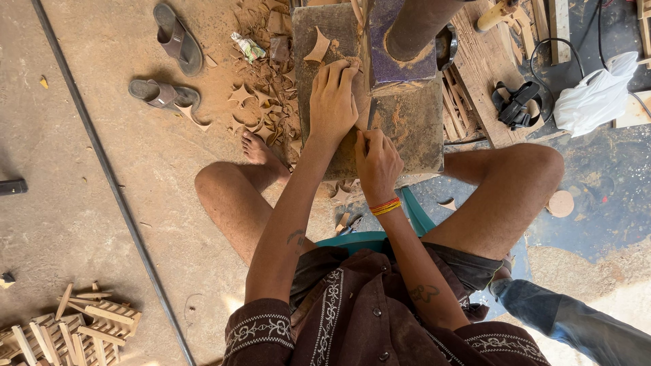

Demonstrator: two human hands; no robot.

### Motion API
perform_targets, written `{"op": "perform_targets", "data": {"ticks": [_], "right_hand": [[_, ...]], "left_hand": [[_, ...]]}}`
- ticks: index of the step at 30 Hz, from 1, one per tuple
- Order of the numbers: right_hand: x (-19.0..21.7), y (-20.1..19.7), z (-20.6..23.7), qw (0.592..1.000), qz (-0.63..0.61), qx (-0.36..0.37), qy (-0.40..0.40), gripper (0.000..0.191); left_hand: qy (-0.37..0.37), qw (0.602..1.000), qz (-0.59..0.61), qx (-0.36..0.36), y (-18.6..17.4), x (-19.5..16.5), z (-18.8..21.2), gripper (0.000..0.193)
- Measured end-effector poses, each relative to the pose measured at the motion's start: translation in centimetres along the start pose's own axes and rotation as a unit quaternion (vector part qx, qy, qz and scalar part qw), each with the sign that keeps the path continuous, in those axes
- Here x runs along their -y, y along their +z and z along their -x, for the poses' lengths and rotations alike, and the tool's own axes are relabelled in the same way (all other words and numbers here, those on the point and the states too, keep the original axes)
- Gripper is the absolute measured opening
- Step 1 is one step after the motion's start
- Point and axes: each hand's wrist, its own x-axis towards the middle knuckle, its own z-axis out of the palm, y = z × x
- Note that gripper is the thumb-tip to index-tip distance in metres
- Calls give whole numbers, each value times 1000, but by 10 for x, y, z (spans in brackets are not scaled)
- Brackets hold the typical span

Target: The person uses a vertical spindle sander to shape small wooden pieces. They hold each piece against the rotating spindle with both hands, rotating it to smooth the edges, then set the finished piece aside and pick up another.

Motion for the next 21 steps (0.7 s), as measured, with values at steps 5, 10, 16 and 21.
{"op": "perform_targets", "data": {"ticks": [5,10,16,21], "right_hand": [[-2,0,0,1000,4,-1,-4,19],[-3,0,-1,1000,7,-4,-4,20],[-1,-1,0,1000,2,2,5,19],[-1,-4,-1,1000,7,17,17,21]], "left_hand": [[0,1000,-4,0,2,-1,0,49],[-5,1000,-4,0,3,-1,-1,49],[-5,1000,-7,-9,3,0,1,50],[-11,1000,-18,-8,6,-1,3,50]]}}
